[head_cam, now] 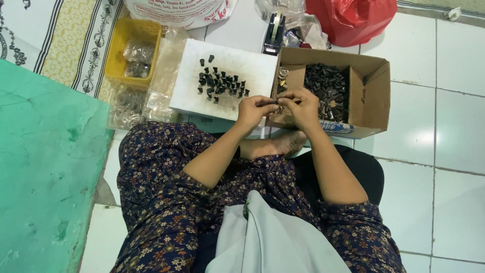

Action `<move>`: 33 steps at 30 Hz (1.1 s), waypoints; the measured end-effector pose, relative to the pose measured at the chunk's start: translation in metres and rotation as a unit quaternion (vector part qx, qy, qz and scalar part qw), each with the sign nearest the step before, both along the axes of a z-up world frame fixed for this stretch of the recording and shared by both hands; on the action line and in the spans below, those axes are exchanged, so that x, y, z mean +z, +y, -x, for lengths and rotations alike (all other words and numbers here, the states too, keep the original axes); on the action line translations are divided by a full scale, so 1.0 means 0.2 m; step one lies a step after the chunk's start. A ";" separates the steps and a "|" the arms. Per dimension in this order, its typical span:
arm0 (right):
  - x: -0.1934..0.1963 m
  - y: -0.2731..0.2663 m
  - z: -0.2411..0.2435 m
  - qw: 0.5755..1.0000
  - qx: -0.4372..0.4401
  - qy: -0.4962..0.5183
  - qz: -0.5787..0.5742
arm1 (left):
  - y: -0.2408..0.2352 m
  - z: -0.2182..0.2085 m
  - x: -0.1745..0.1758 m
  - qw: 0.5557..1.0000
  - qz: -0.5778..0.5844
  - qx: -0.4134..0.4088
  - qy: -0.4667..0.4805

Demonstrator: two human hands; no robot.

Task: The person sits on the floor and sorts small black plastic parts from a cardboard box onto a white tray. They then pick up a clear plastic bag and place the sorted parts into it, seal the bag, and set it aside in a yellow container. The person repeats this process with another batch of parts.

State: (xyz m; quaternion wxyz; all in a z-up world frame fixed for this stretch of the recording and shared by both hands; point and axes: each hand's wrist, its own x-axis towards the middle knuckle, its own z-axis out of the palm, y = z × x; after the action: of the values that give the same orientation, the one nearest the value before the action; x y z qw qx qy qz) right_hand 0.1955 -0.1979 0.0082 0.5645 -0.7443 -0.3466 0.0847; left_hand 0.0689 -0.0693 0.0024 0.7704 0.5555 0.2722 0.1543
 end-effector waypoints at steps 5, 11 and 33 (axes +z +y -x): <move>0.02 0.03 0.09 0.994 0.059 -0.082 0.028 | 0.05 0.12 -0.09 1.000 -0.002 -0.004 0.017; 0.03 0.03 0.21 0.969 0.104 0.192 0.114 | 0.07 0.26 -0.11 0.998 -0.028 -0.016 0.046; -0.27 0.07 0.16 0.854 0.137 0.479 0.149 | 0.05 0.34 -0.10 0.993 -0.096 -0.036 0.056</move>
State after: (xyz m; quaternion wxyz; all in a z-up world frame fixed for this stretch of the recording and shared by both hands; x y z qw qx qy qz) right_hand 0.1644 -0.1848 -0.0462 0.5257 -0.6320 -0.1148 0.5577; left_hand 0.0010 -0.0584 -0.0175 0.7021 0.6440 0.2790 0.1203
